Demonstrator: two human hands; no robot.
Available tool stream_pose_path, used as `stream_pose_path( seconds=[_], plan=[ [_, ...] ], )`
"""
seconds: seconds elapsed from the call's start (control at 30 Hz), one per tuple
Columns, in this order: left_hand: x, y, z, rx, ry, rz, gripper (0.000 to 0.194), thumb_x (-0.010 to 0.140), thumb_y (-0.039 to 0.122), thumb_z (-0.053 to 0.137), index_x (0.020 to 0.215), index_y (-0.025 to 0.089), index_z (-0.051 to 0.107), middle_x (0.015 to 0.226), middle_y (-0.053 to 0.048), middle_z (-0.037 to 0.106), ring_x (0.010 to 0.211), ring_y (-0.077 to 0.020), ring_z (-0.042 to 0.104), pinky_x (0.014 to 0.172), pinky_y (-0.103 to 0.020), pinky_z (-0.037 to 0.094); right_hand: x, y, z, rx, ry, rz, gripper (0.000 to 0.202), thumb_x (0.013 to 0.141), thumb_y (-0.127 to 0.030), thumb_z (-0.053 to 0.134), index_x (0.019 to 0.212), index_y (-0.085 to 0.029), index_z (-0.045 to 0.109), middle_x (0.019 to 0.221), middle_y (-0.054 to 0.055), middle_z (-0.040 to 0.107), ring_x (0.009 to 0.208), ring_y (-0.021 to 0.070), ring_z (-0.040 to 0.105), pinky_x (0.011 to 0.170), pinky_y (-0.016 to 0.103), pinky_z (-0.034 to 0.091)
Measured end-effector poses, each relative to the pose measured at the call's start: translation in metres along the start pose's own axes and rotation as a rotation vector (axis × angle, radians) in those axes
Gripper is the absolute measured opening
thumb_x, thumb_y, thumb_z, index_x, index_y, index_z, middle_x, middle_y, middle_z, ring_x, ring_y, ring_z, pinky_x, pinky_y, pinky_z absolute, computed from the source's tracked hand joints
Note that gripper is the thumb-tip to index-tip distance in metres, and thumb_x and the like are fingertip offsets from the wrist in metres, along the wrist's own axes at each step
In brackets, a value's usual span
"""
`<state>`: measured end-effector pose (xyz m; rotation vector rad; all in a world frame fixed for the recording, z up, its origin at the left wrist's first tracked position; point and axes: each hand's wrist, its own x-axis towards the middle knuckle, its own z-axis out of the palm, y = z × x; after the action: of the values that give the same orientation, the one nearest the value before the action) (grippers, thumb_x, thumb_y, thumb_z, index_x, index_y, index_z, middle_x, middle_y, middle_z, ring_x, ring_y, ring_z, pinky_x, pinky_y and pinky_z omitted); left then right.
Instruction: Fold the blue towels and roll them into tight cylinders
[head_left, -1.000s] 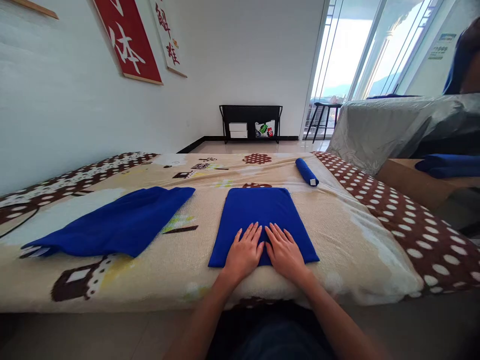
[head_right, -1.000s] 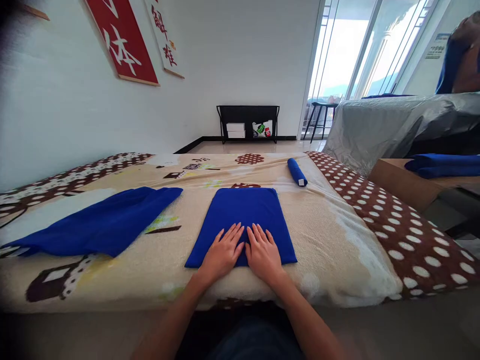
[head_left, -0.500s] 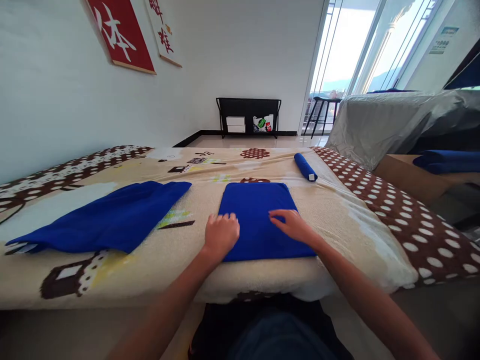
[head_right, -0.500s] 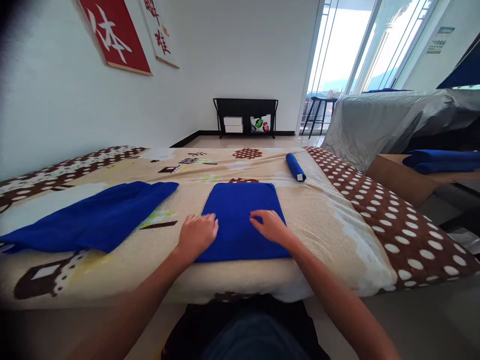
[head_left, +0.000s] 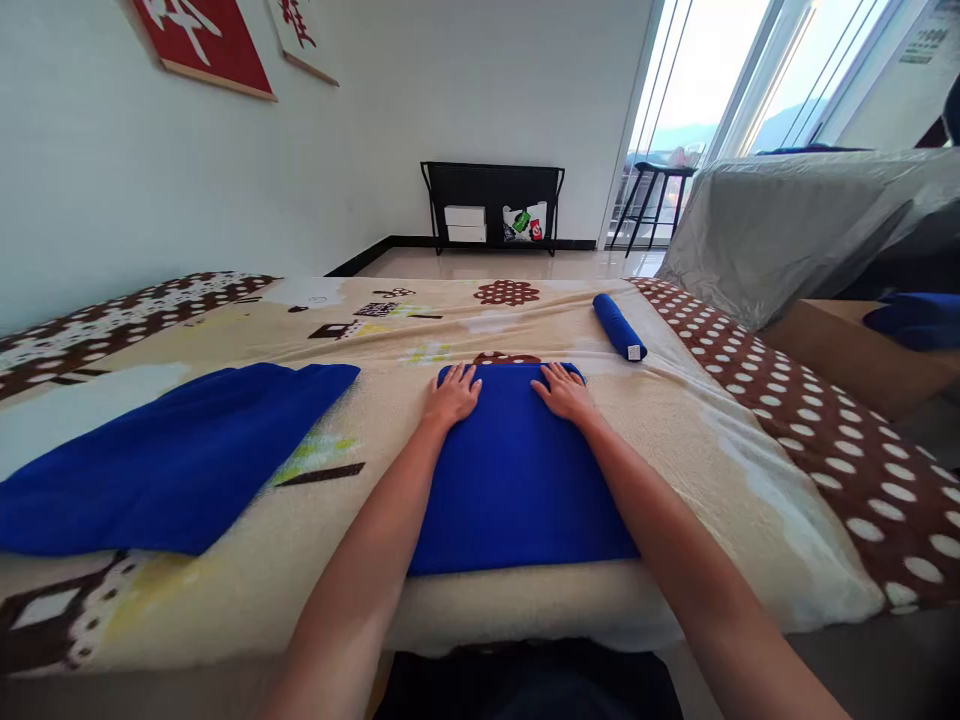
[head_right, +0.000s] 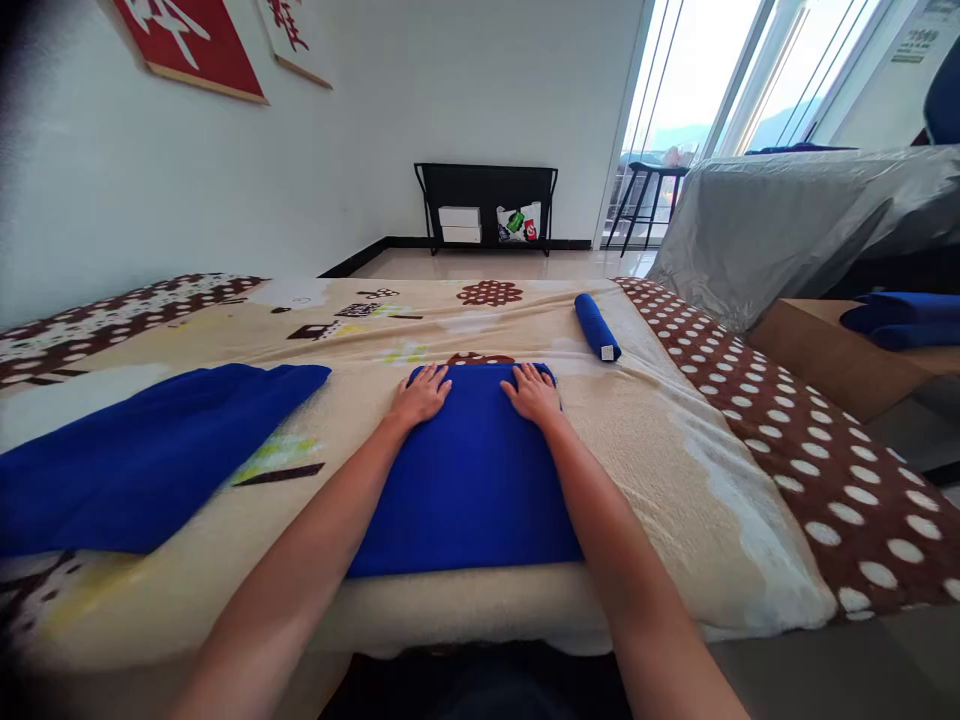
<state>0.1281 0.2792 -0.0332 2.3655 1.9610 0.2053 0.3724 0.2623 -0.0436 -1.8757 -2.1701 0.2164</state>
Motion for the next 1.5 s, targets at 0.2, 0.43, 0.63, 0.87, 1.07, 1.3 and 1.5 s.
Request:
stream_pose_path(
  seconds=[0.2,0.43,0.63,0.87,1.07,1.3,1.5],
  plan=[
    [-0.001,-0.004,0.003,0.006,0.044,-0.129,0.062,0.100,0.049,0.020,0.154,0.022,0.033,0.163,-0.009,0.025,0.151,-0.0285,0.021,0.120,-0.058,0.018,0.000,0.026,-0.003,-0.053,0.049,0.202,0.069,0.103,-0.051,0.025,0.154,-0.005,0.030,0.160,0.019,0.027,0.150,0.0263,0.022,0.121,0.046,0.015],
    [-0.028,0.041,0.000,0.009,0.087,-0.037,0.054,0.100,0.031,0.030,0.150,0.014,0.040,0.161,-0.014,0.030,0.150,-0.0260,0.026,0.121,-0.053,0.019,-0.022,-0.037,0.002,-0.063,0.113,0.122,0.060,0.102,-0.036,0.032,0.151,-0.002,0.034,0.160,0.019,0.025,0.152,0.0272,0.017,0.122,0.047,0.011],
    [-0.054,0.069,0.004,-0.017,0.081,0.148,0.051,0.101,0.022,0.026,0.149,0.016,0.042,0.158,-0.010,0.037,0.148,-0.0180,0.030,0.120,-0.041,0.026,-0.053,-0.080,0.013,-0.014,0.101,-0.040,0.052,0.100,-0.021,0.028,0.149,-0.011,0.041,0.157,0.014,0.035,0.149,0.0213,0.027,0.119,0.041,0.023],
    [-0.107,0.078,0.003,0.003,0.073,0.223,0.052,0.098,0.015,0.029,0.148,0.012,0.043,0.158,-0.016,0.035,0.148,-0.0253,0.030,0.119,-0.050,0.026,-0.108,-0.086,0.008,-0.001,0.106,-0.089,0.050,0.098,-0.015,0.030,0.145,-0.011,0.047,0.153,0.015,0.042,0.146,0.0235,0.033,0.118,0.042,0.026],
    [-0.175,0.074,-0.003,0.015,0.057,0.345,0.052,0.097,0.016,0.035,0.148,0.012,0.044,0.157,-0.014,0.036,0.148,-0.0242,0.031,0.120,-0.046,0.028,-0.175,-0.102,0.009,-0.007,0.104,-0.147,0.050,0.098,-0.015,0.032,0.144,-0.001,0.047,0.150,0.022,0.043,0.145,0.0290,0.035,0.117,0.045,0.031],
    [-0.260,0.026,-0.007,0.006,0.170,0.468,0.052,0.103,0.039,0.034,0.155,0.032,0.030,0.160,-0.004,0.032,0.147,-0.0209,0.033,0.120,-0.047,0.028,-0.245,-0.062,-0.001,0.049,0.171,-0.426,0.050,0.103,-0.037,0.036,0.150,-0.021,0.043,0.154,0.007,0.040,0.145,0.0210,0.036,0.120,0.045,0.032],
    [-0.300,-0.036,-0.013,-0.013,0.213,0.457,0.058,0.099,0.036,0.046,0.155,0.033,0.028,0.157,-0.004,0.038,0.145,-0.0221,0.037,0.118,-0.047,0.032,-0.271,0.002,-0.020,0.070,0.110,-0.491,0.059,0.099,-0.040,0.048,0.154,-0.033,0.031,0.157,0.001,0.035,0.147,0.0217,0.032,0.121,0.050,0.032]
  ],
)
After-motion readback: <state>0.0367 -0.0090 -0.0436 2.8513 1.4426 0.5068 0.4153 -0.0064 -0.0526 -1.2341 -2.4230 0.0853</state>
